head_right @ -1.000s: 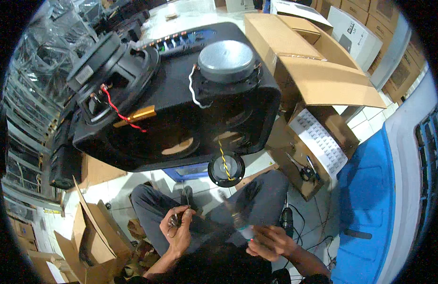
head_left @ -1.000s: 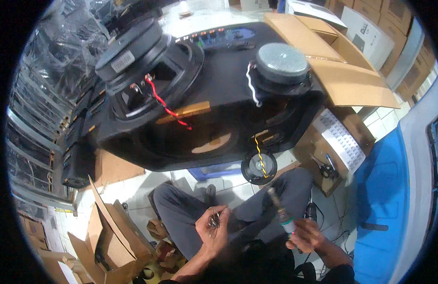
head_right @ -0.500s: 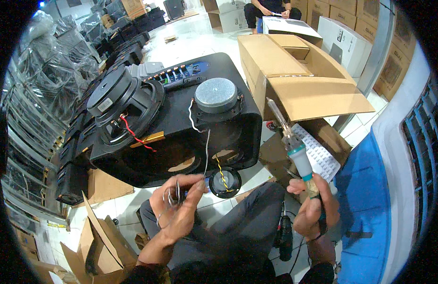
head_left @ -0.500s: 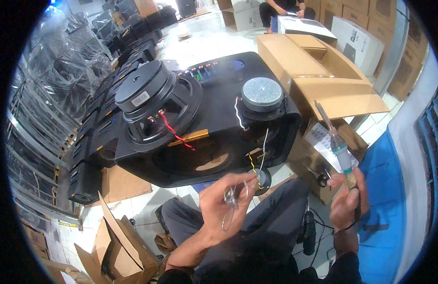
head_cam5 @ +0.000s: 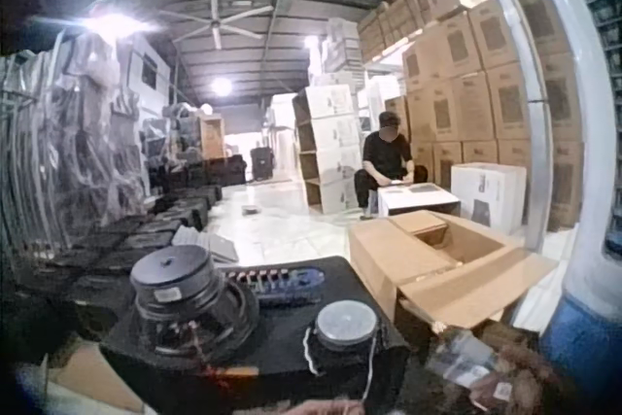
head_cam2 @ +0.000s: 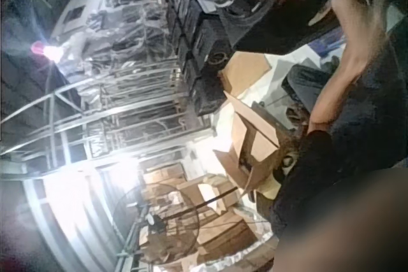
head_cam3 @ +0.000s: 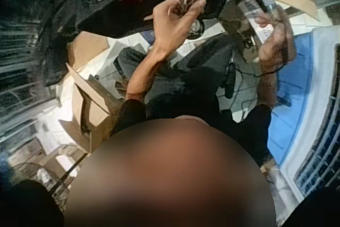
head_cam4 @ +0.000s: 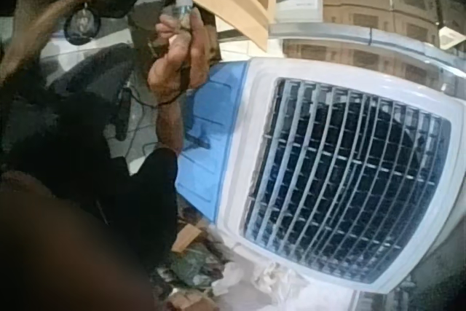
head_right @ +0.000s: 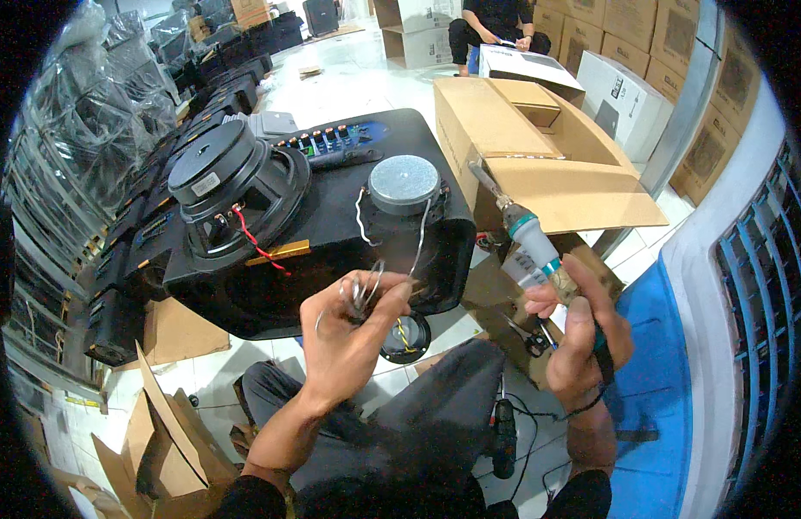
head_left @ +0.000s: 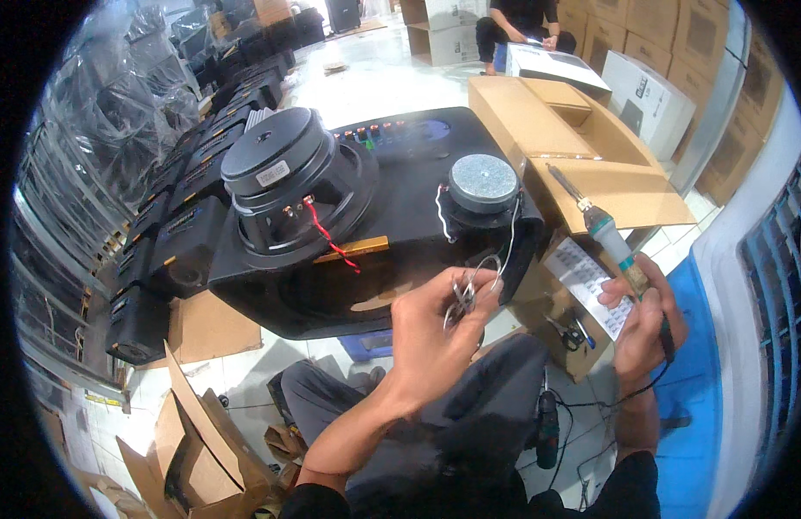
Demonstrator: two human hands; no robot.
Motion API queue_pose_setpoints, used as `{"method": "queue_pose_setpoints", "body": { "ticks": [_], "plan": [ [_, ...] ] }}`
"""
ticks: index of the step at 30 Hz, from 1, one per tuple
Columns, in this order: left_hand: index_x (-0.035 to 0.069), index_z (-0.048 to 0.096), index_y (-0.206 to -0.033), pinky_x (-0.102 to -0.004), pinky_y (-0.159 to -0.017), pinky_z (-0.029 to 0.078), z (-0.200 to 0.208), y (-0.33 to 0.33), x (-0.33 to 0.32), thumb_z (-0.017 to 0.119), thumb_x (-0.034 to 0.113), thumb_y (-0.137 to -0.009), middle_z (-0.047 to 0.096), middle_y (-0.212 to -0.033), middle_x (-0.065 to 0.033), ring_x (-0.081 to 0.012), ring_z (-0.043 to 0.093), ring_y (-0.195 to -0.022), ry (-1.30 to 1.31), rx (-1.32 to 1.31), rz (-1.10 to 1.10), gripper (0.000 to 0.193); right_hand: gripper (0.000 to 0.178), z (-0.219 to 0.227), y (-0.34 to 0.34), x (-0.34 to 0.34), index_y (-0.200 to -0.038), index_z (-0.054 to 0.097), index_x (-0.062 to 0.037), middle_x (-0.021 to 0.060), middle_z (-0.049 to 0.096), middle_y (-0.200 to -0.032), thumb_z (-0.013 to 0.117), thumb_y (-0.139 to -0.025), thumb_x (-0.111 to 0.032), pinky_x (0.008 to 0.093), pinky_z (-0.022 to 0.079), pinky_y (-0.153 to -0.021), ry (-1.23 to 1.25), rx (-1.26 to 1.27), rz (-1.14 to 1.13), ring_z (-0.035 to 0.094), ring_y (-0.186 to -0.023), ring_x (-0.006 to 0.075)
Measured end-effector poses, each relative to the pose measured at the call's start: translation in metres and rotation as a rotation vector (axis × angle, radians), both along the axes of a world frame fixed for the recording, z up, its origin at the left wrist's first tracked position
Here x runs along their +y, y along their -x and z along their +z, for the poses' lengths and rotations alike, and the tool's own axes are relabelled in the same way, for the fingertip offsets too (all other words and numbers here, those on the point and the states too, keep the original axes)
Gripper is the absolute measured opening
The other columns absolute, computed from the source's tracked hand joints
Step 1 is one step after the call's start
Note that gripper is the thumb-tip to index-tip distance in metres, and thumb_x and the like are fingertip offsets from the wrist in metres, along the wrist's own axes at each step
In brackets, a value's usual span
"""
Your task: The person assembles a speaker by connecting wires to the speaker terminals and securing components. They use a soldering iron to join wires and place a small speaker into the enclosure.
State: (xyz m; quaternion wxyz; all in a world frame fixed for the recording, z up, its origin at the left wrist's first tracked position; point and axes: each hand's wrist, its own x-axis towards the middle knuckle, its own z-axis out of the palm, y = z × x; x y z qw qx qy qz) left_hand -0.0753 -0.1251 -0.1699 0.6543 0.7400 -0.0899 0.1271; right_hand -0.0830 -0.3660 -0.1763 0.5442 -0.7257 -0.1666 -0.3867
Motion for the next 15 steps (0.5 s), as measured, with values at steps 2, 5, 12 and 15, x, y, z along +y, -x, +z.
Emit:
{"method": "queue_pose_setpoints", "body": {
  "ticks": [2, 5, 12, 15],
  "plan": [
    [-0.006, 0.073, -0.102, -0.0226, -0.068, 0.050, 0.001, -0.004, -0.006, 0.071, 0.008, -0.096, 0.071, -0.081, -0.0045, -0.0076, 0.064, -0.073, 0.047, -0.048, -0.026, 0.016, 0.044, 0.003, 0.000, -0.001, -0.127, 0.062, 0.0089, 0.0214, 0.073, -0.084, 0.041, -0.106, -0.023, 0.0332, 0.054, -0.065, -0.086, 0.046, 0.020, 0.067, -0.067, 0.0220],
    [-0.007, 0.073, -0.101, -0.0227, -0.067, 0.050, 0.003, -0.011, -0.016, 0.071, 0.008, -0.096, 0.071, -0.080, -0.0044, -0.0068, 0.063, -0.073, 0.112, 0.051, -0.010, 0.016, 0.046, 0.001, -0.001, 0.000, -0.131, 0.059, 0.0106, 0.0217, 0.072, -0.085, 0.040, -0.107, -0.024, 0.0323, 0.052, -0.063, -0.290, 0.216, 0.048, 0.065, -0.066, 0.0215],
    [-0.007, 0.073, -0.099, -0.0213, -0.051, 0.042, 0.013, -0.014, -0.023, 0.068, 0.010, -0.097, 0.070, -0.072, -0.0036, -0.0031, 0.055, -0.056, 0.027, 0.068, 0.005, 0.017, 0.053, -0.029, 0.011, 0.031, -0.136, 0.051, 0.0133, 0.0252, 0.071, -0.090, 0.036, -0.110, -0.030, 0.0330, 0.052, -0.060, -0.612, 0.258, 0.089, 0.067, -0.068, 0.0248],
    [-0.006, 0.073, -0.099, -0.0209, -0.044, 0.036, 0.019, -0.018, -0.025, 0.067, 0.012, -0.098, 0.068, -0.068, -0.0036, -0.0023, 0.050, -0.048, 0.097, 0.091, -0.032, 0.020, 0.052, -0.033, 0.009, 0.049, -0.135, 0.051, 0.0135, 0.0258, 0.072, -0.088, 0.036, -0.110, -0.030, 0.0330, 0.054, -0.058, -0.657, 0.209, 0.064, 0.068, -0.065, 0.0262]
  ]
}}
